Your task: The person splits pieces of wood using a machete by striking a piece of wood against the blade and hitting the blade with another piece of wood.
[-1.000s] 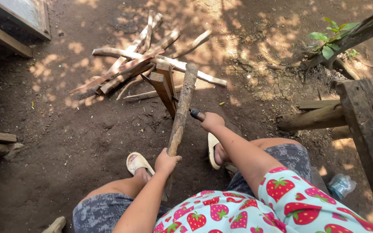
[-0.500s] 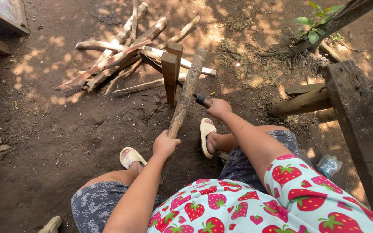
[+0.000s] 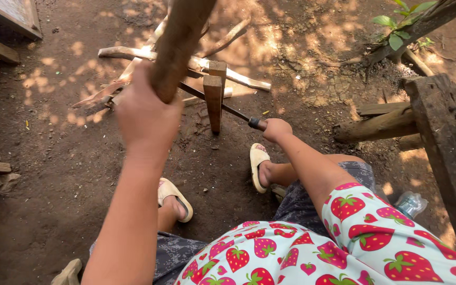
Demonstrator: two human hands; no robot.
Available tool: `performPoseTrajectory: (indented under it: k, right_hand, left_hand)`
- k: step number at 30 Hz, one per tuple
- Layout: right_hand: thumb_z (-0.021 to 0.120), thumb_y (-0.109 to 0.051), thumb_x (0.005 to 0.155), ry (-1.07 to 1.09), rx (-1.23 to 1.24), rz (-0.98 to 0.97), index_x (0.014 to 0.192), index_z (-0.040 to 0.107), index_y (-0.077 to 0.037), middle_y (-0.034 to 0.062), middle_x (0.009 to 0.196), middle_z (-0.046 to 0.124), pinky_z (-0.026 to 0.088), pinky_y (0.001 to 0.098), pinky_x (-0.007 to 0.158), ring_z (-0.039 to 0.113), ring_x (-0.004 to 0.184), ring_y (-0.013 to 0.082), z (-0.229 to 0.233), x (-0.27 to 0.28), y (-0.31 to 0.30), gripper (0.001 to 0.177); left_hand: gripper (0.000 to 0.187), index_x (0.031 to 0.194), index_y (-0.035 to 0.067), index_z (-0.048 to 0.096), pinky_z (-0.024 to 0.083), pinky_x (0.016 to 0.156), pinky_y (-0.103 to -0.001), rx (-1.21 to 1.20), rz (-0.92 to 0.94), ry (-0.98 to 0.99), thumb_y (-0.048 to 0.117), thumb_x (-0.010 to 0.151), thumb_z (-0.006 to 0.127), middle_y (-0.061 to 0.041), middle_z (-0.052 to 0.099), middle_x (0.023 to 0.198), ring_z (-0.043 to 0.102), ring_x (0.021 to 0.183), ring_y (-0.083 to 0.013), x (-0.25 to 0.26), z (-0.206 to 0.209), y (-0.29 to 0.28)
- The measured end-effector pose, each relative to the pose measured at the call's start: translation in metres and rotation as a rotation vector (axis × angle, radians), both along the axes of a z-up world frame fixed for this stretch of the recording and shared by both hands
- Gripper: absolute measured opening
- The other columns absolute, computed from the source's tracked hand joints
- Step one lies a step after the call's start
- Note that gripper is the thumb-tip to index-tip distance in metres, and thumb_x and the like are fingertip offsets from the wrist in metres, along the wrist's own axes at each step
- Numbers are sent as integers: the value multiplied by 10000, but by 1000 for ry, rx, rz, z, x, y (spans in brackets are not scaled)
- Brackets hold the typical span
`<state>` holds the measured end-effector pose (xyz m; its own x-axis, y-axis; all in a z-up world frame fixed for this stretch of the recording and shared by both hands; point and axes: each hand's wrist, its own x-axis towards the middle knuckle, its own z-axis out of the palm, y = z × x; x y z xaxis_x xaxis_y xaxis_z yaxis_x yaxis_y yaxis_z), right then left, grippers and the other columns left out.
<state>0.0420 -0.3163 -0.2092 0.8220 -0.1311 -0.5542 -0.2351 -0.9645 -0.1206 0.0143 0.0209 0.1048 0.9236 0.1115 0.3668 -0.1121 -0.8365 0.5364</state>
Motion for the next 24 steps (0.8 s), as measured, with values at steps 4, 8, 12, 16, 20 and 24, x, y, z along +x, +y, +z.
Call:
performPoseTrajectory:
  k: [4, 8, 12, 16, 20, 24]
  right_hand:
    - [692, -219, 781, 46, 15, -31, 1093, 744, -250, 85, 1066, 760, 558, 454, 880, 720, 1009, 312, 5, -2, -6, 317]
    - [676, -223, 795, 23, 17, -47, 1113, 737, -247, 90, 1066, 763, 564, 450, 873, 723, 1008, 312, 2, -6, -11, 324]
    - [669, -220, 792, 18, 5, -56, 1121, 723, -258, 85, 1081, 753, 564, 452, 884, 715, 1024, 318, -7, -12, -13, 335]
    - [660, -238, 816, 51, -10, 3, 1103, 713, -244, 74, 1087, 749, 566, 456, 883, 710, 1039, 310, -14, -26, -30, 292]
    - [680, -237, 798, 20, 22, -19, 1103, 714, -255, 76, 1104, 740, 560, 454, 873, 696, 1052, 314, -30, -44, -41, 308]
    - [666, -220, 815, 56, 46, -38, 1112, 715, -244, 71, 1066, 769, 567, 444, 869, 725, 1022, 304, -22, -45, -39, 302]
  left_hand:
    - [589, 1308, 131, 381, 584, 873, -472, 40, 20, -300, 35, 890, 784, -72, 706, 1010, 740, 953, -310, 2, 19, 28]
    - [643, 1353, 132, 519, 594, 745, -461, -94, 175, -37, 91, 773, 796, -166, 694, 985, 732, 856, -357, 15, -47, 30]
    - [782, 1440, 51, 431, 558, 897, -491, -35, 160, 735, 181, 750, 777, -310, 679, 1103, 682, 1033, -444, -6, -212, 12]
    - [844, 1383, 1, 459, 535, 984, -441, -90, 71, 995, 240, 674, 850, -268, 679, 1201, 673, 1128, -385, -72, -330, 6]
    - [780, 1387, 64, 483, 539, 939, -448, -78, -49, 968, 232, 709, 831, -236, 714, 1114, 685, 1089, -381, -83, -324, 19]
    - [556, 1284, 32, 568, 576, 755, -416, -865, -79, 1112, 158, 778, 760, -160, 721, 926, 701, 869, -337, -72, -284, 28]
